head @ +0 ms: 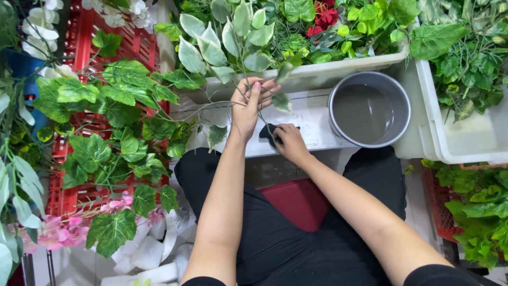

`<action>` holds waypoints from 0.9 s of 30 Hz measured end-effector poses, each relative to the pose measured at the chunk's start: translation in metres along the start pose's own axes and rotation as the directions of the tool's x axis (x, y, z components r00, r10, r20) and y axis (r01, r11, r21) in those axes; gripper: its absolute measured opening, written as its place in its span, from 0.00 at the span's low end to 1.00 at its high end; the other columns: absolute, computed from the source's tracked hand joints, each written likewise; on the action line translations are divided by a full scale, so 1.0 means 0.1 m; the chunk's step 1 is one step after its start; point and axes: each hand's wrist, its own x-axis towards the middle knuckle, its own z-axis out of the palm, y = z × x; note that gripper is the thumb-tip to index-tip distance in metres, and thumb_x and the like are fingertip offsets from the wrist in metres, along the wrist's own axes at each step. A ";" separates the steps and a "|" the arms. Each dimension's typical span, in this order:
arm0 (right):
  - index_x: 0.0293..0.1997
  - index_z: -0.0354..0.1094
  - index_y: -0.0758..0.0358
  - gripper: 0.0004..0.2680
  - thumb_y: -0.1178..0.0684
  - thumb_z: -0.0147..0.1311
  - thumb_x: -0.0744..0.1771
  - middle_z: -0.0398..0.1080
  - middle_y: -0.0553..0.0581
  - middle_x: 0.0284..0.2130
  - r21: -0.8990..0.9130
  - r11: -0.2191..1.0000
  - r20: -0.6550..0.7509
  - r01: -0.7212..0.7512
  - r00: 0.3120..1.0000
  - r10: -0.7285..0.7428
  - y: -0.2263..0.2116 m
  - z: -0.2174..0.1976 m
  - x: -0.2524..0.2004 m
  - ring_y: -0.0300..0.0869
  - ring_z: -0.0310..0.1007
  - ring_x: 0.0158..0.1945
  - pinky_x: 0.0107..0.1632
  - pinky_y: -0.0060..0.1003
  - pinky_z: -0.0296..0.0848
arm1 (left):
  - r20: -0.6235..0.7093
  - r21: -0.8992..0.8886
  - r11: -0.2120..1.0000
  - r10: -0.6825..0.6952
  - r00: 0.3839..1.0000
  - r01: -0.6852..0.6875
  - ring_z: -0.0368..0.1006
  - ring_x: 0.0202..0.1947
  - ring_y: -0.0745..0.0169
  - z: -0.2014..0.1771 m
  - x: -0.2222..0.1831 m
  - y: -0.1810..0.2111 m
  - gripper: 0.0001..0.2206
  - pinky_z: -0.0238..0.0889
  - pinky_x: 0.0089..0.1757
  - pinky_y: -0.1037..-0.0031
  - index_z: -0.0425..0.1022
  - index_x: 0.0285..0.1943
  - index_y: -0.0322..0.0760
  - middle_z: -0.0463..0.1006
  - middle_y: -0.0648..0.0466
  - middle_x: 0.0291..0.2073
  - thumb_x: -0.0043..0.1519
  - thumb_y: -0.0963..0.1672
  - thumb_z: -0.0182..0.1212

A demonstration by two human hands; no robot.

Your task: Cleaning dust from artificial plant leaves using a damp cloth and a bucket of water.

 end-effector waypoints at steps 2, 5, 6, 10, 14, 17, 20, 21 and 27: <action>0.45 0.71 0.49 0.08 0.52 0.62 0.64 0.72 0.51 0.48 0.274 0.959 -0.080 -0.070 0.992 0.096 0.03 -0.18 0.00 0.49 0.70 0.58 0.59 0.44 0.65 | -0.001 0.004 1.000 0.005 1.000 -0.005 0.80 0.50 0.49 0.00 0.00 0.01 0.10 0.78 0.44 0.74 0.65 0.59 0.39 0.81 0.39 0.51 0.74 0.47 0.48; 0.51 0.66 0.54 0.12 0.59 0.61 0.64 0.69 0.55 0.46 0.607 0.795 -0.264 -0.002 0.943 0.204 -0.01 -0.82 -0.10 0.48 0.68 0.56 0.61 0.43 0.63 | 0.004 0.013 1.000 0.011 1.000 -0.011 0.81 0.50 0.50 0.01 -0.02 0.00 0.11 0.78 0.44 0.77 0.66 0.61 0.39 0.81 0.39 0.51 0.74 0.46 0.48; 0.58 0.62 0.61 0.17 0.65 0.59 0.64 0.64 0.59 0.50 0.668 0.735 -0.385 0.119 0.900 0.205 -0.05 -1.10 -0.12 0.49 0.63 0.58 0.64 0.43 0.60 | 0.004 0.024 1.000 0.012 1.000 -0.012 0.80 0.50 0.50 0.01 -0.02 0.01 0.12 0.77 0.45 0.77 0.66 0.62 0.39 0.81 0.39 0.51 0.74 0.46 0.48; 0.76 0.42 0.66 0.33 0.72 0.58 0.63 0.57 0.65 0.61 0.750 0.595 -0.495 0.288 0.842 0.216 0.36 -1.87 -0.29 0.50 0.65 0.62 0.66 0.41 0.69 | 0.029 0.009 1.000 0.025 0.999 -0.025 0.80 0.52 0.47 0.05 -0.04 0.02 0.13 0.78 0.46 0.74 0.66 0.63 0.36 0.80 0.37 0.52 0.73 0.45 0.49; 0.66 0.66 0.62 0.22 0.66 0.59 0.64 0.68 0.68 0.54 0.618 0.777 -0.375 -0.121 0.823 0.426 0.89 -2.19 -0.49 0.55 0.69 0.58 0.60 0.47 0.69 | 0.051 -0.121 0.993 -0.011 0.999 0.017 0.78 0.54 0.44 0.07 -0.01 -0.13 0.12 0.79 0.46 0.70 0.69 0.63 0.38 0.79 0.39 0.55 0.71 0.43 0.55; 0.64 0.71 0.52 0.22 0.63 0.60 0.62 0.71 0.63 0.54 0.532 0.789 -0.254 -0.307 0.831 0.495 1.21 -2.10 -0.55 0.57 0.73 0.57 0.58 0.47 0.70 | 0.030 -0.224 0.974 -0.040 0.999 0.046 0.77 0.56 0.46 0.02 0.04 -0.27 0.12 0.80 0.47 0.70 0.72 0.62 0.40 0.78 0.43 0.57 0.70 0.41 0.57; 0.60 0.73 0.46 0.19 0.60 0.61 0.62 0.72 0.55 0.53 0.470 0.793 -0.215 -0.386 0.822 0.528 1.48 -1.91 -0.56 0.53 0.74 0.57 0.59 0.45 0.71 | 0.009 -0.282 0.956 -0.086 0.996 0.085 0.77 0.57 0.49 0.03 0.11 -0.40 0.12 0.80 0.49 0.69 0.74 0.61 0.41 0.79 0.45 0.57 0.70 0.40 0.57; 0.56 0.75 0.42 0.16 0.56 0.63 0.64 0.72 0.50 0.52 0.440 0.792 -0.229 -0.423 0.800 0.554 1.55 -1.84 -0.55 0.50 0.73 0.57 0.60 0.43 0.71 | -0.001 -0.299 0.948 -0.114 0.993 0.108 0.77 0.57 0.51 0.04 0.12 -0.42 0.12 0.79 0.50 0.68 0.75 0.61 0.41 0.79 0.46 0.57 0.70 0.40 0.57; 0.65 0.70 0.53 0.21 0.37 0.61 0.67 0.69 0.69 0.55 0.203 0.786 -0.063 -0.583 0.794 0.605 1.60 -1.65 -0.40 0.65 0.71 0.59 0.59 0.55 0.71 | -0.071 -0.244 0.950 -0.217 0.974 0.194 0.76 0.58 0.51 0.04 0.18 -0.60 0.12 0.79 0.49 0.65 0.75 0.61 0.42 0.79 0.47 0.58 0.69 0.43 0.59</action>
